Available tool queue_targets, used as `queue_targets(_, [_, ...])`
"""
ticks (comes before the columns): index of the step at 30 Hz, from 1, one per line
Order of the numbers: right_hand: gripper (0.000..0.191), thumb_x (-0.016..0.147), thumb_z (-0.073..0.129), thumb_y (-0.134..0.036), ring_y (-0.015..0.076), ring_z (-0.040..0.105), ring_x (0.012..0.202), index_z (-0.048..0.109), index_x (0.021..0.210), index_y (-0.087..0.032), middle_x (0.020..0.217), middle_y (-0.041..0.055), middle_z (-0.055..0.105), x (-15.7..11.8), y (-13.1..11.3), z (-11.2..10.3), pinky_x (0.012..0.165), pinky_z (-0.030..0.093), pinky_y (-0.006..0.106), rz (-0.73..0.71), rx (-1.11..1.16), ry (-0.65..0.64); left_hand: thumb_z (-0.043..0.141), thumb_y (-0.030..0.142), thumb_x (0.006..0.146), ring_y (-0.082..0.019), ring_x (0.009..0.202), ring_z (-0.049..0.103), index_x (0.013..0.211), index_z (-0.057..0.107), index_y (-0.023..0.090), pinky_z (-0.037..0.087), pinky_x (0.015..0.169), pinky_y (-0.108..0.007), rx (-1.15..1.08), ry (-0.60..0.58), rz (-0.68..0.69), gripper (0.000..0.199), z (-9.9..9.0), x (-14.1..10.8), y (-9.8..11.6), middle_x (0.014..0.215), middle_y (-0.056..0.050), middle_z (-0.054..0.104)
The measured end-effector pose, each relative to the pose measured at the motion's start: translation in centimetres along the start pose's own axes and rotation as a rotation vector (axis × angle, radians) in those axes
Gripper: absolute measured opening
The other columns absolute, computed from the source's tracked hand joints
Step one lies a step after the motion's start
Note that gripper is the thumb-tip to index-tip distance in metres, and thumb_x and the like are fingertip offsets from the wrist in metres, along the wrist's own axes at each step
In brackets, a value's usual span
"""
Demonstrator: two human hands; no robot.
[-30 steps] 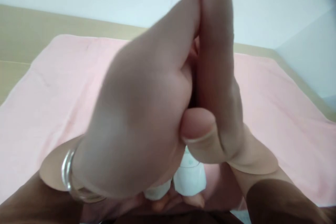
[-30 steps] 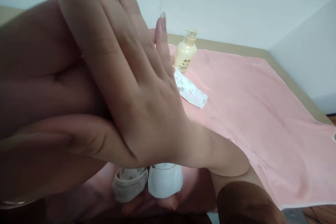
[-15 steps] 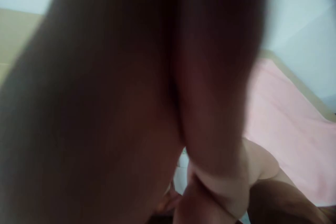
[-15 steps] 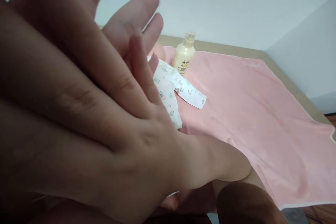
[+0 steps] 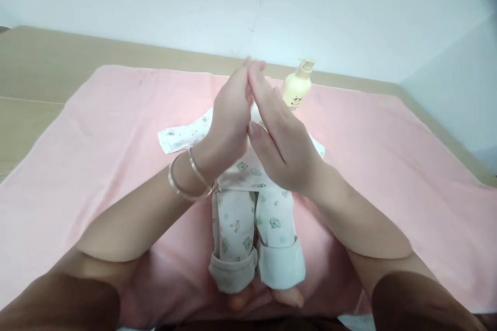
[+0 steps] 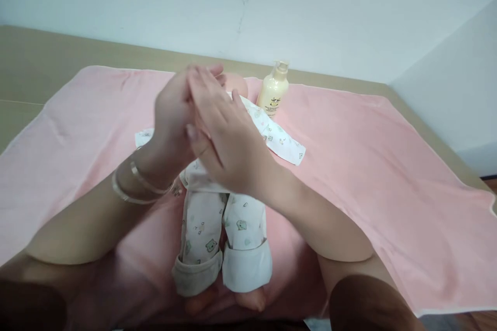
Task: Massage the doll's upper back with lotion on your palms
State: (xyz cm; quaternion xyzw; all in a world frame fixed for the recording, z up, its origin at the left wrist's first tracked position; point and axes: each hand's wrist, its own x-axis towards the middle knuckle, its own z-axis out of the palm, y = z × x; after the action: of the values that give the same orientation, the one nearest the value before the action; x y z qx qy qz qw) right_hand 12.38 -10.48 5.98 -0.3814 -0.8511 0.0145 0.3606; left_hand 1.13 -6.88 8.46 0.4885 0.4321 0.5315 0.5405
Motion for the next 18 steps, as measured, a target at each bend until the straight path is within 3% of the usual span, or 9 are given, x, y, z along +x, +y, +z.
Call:
queue_targets(2, [0.055,0.103,0.03,-0.035,0.0269,0.027,0.158,0.037,0.155,-0.019,0.166,0.0118,0.037,-0.4,2.6,1.8,0.128,0.028,0.062,0.101,-0.055,-0.034,0.041,0.027,0.105,-0.015,0.127,0.058,0.1,0.063,0.021,0.046,0.117,-0.029,0.132,0.072,0.143,0.023,-0.4,3.1,-2.6,0.119,-0.001,0.067])
queue_targets(4, [0.053,0.097,0.037,-0.022,0.0289,0.032,0.156,0.05,0.147,-0.017,0.161,0.0117,0.045,-0.6,4.4,3.4,0.129,0.024,0.063,0.153,-0.115,-0.069,0.037,0.018,0.103,-0.016,0.121,0.059,0.091,0.061,0.019,0.044,0.118,-0.033,0.264,0.24,0.221,0.027,-1.0,5.7,-5.3,0.115,-0.004,0.069])
queue_targets(7, [0.054,0.088,0.039,-0.011,0.0284,0.04,0.152,0.061,0.137,-0.01,0.154,0.0143,0.054,-0.6,5.7,5.3,0.13,0.027,0.055,0.212,-0.136,-0.164,0.042,0.02,0.1,-0.018,0.112,0.063,0.081,0.06,0.02,0.048,0.109,-0.035,0.445,0.218,0.303,0.026,-1.9,7.7,-8.3,0.104,-0.005,0.071])
queue_targets(9, [0.054,0.087,0.042,-0.012,0.0293,0.039,0.152,0.062,0.138,-0.01,0.155,0.013,0.054,-0.2,6.3,5.7,0.13,0.027,0.056,0.253,-0.135,-0.21,0.044,0.023,0.099,-0.019,0.106,0.065,0.079,0.06,0.021,0.05,0.104,-0.035,0.549,0.166,0.354,0.025,-2.2,8.0,-9.3,0.098,-0.005,0.071])
queue_targets(13, [0.058,0.096,0.045,-0.024,0.0303,0.032,0.156,0.048,0.152,-0.01,0.164,0.0121,0.042,0.4,8.2,5.2,0.13,0.025,0.056,0.363,-0.139,-0.242,0.046,0.021,0.094,-0.021,0.103,0.066,0.086,0.063,0.02,0.052,0.102,-0.038,0.67,0.109,0.346,0.019,-2.3,7.7,-10.3,0.101,-0.007,0.073])
queue_targets(16, [0.057,0.105,0.033,-0.035,0.0338,0.039,0.152,0.049,0.15,-0.004,0.16,0.0202,0.045,0.3,8.7,4.7,0.127,0.028,0.057,0.565,-0.227,-0.198,0.047,0.019,0.091,-0.021,0.111,0.066,0.103,0.064,0.021,0.052,0.105,-0.038,0.625,0.134,0.324,0.021,-2.3,7.7,-10.8,0.115,-0.008,0.073])
queue_targets(18, [0.059,0.106,0.03,-0.037,0.038,0.045,0.148,0.051,0.146,0.002,0.153,0.0272,0.051,-0.1,7.7,4.8,0.125,0.031,0.059,0.656,-0.328,-0.173,0.046,0.018,0.09,-0.021,0.112,0.066,0.11,0.063,0.021,0.053,0.106,-0.039,0.592,0.15,0.302,0.027,-2.4,7.7,-11.0,0.119,-0.008,0.073])
